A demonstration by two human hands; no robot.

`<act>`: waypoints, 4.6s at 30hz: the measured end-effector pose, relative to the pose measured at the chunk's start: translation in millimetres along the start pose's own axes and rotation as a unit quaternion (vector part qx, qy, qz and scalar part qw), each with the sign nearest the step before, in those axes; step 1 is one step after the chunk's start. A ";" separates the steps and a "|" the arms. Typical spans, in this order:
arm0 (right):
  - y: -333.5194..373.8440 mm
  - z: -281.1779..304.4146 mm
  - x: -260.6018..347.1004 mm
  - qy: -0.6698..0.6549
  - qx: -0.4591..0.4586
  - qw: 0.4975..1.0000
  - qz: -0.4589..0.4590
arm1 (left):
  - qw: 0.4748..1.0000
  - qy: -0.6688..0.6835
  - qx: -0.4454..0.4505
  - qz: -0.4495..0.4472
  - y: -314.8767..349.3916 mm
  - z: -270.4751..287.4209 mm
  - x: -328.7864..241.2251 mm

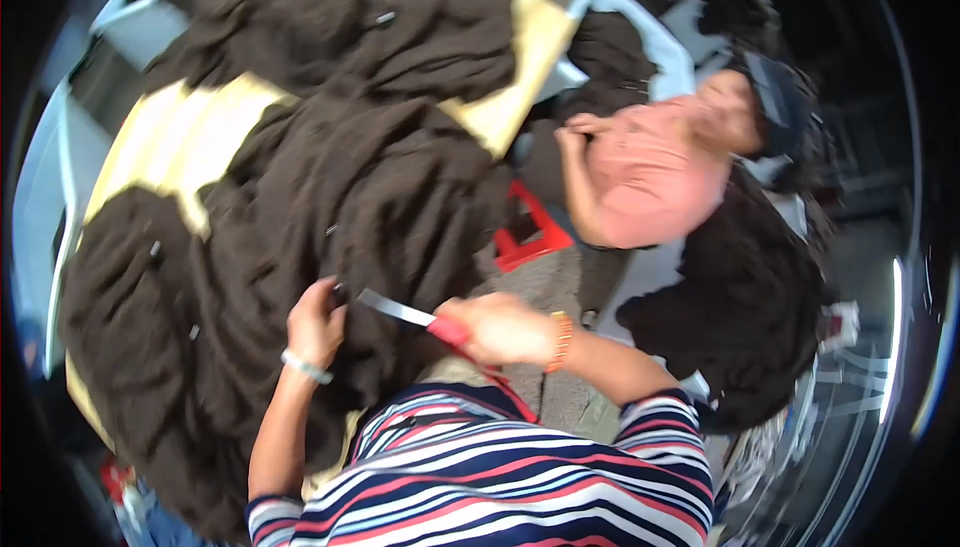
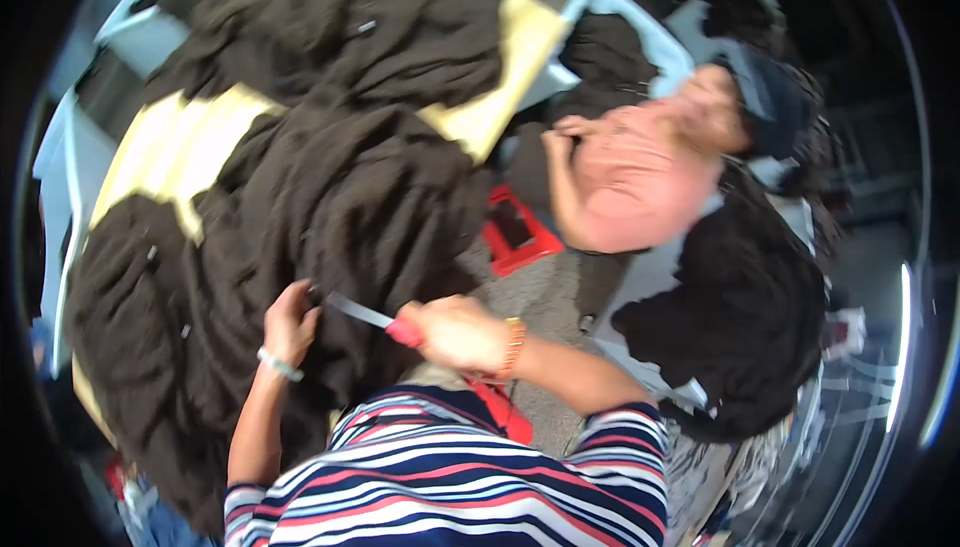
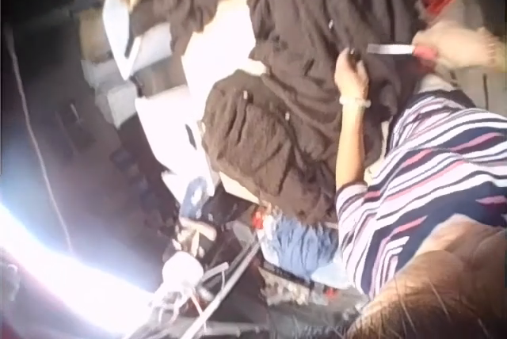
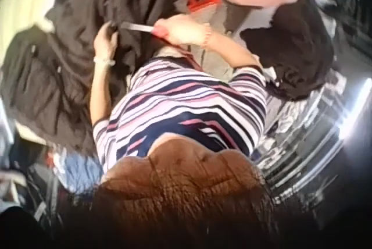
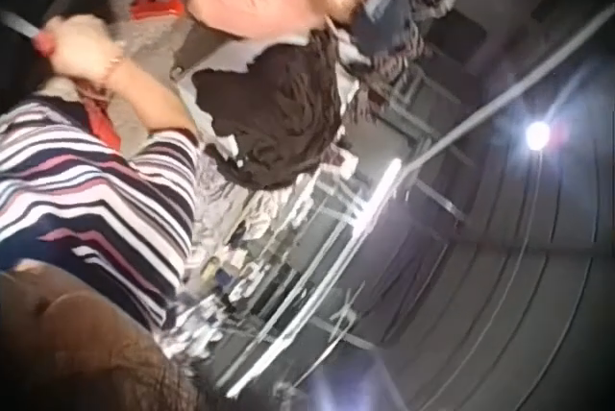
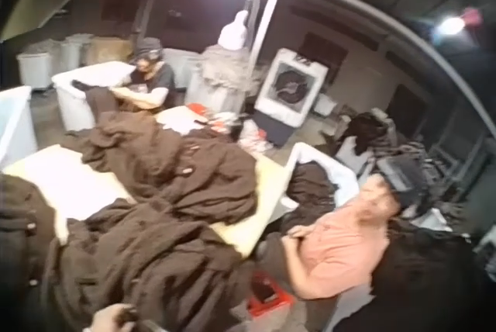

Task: Trimming loose threads from knitted sweaters using a small manual clipper.

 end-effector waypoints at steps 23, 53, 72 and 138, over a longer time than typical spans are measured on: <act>-0.4 -4.4 7.0 -0.005 -0.046 0.998 0.043 | 0.997 -0.011 0.026 -0.072 5.9 2.8 17.4; -20.3 30.8 9.7 -0.042 -0.090 0.980 0.172 | 0.845 0.532 -0.057 0.020 85.5 130.5 -21.3; 19.4 94.1 -78.4 0.126 0.180 0.949 0.226 | 0.762 0.547 0.161 -0.306 92.8 72.9 -230.0; -124.5 98.0 -128.8 -0.342 -0.284 0.895 0.031 | 0.895 0.299 0.046 0.329 68.8 146.0 -19.5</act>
Point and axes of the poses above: each hand's wrist, its own y-axis away from the middle knuckle, its own z-axis out of the back of the hand, x = y × z, the point moved 4 cm from there along -y, towards the middle knuckle, and after that the axes turned 13 degrees about z, right-handed, at the moved point
